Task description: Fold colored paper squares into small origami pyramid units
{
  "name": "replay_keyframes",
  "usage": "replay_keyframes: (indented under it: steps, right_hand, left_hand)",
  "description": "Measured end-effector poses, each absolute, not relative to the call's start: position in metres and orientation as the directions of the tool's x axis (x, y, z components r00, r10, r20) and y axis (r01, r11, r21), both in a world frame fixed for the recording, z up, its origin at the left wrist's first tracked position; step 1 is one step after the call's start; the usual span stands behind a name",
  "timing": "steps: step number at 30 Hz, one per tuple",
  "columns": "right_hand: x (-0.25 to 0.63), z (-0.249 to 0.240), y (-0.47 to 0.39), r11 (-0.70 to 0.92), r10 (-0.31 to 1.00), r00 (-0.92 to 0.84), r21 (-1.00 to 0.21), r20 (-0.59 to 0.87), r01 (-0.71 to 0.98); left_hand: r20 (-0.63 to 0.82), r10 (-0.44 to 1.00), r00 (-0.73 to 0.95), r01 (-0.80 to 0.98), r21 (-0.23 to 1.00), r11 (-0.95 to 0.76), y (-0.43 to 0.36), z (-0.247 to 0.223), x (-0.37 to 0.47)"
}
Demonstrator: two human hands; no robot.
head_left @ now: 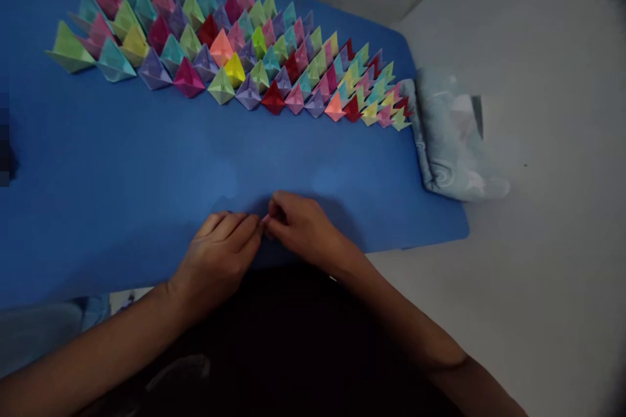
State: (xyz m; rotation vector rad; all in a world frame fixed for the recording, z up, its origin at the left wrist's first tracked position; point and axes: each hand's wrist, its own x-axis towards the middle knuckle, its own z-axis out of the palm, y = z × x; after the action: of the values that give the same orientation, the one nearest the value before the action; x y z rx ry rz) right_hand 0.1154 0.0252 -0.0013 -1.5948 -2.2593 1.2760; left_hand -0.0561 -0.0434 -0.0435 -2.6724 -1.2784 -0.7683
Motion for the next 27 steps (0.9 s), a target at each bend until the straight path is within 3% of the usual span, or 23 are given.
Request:
replay_keyframes:
  steps: [6,14,20,27]
  right_hand:
    - [0.127,-0.003,0.022,0.053,0.830,-0.415,-0.688,-0.373,0.724]
    - [0.134,0.001,0.031,0.148,0.773,-0.455,-0.573,-0.442,0.806]
    - [0.139,-0.005,0.028,0.051,0.816,-0.427,-0.688,-0.390,0.724]
    - [0.132,-0.009,0.004,0.240,0.875,-0.437,-0.599,-0.208,0.764]
  left_hand:
    - [0.449,0.737,0.506,0.758,0.177,-0.628,-0.046,-0.048,-0.059]
    - [0.417,0.749,0.515,0.751,0.202,-0.629,-0.042,-0.043,-0.058]
    - [0.329,0.742,0.584,0.731,0.183,-0.657,-0.026,-0.028,-0.050]
    - [0.259,0.826,0.501,0.783,0.272,-0.560,-0.024,-0.035,-0.053]
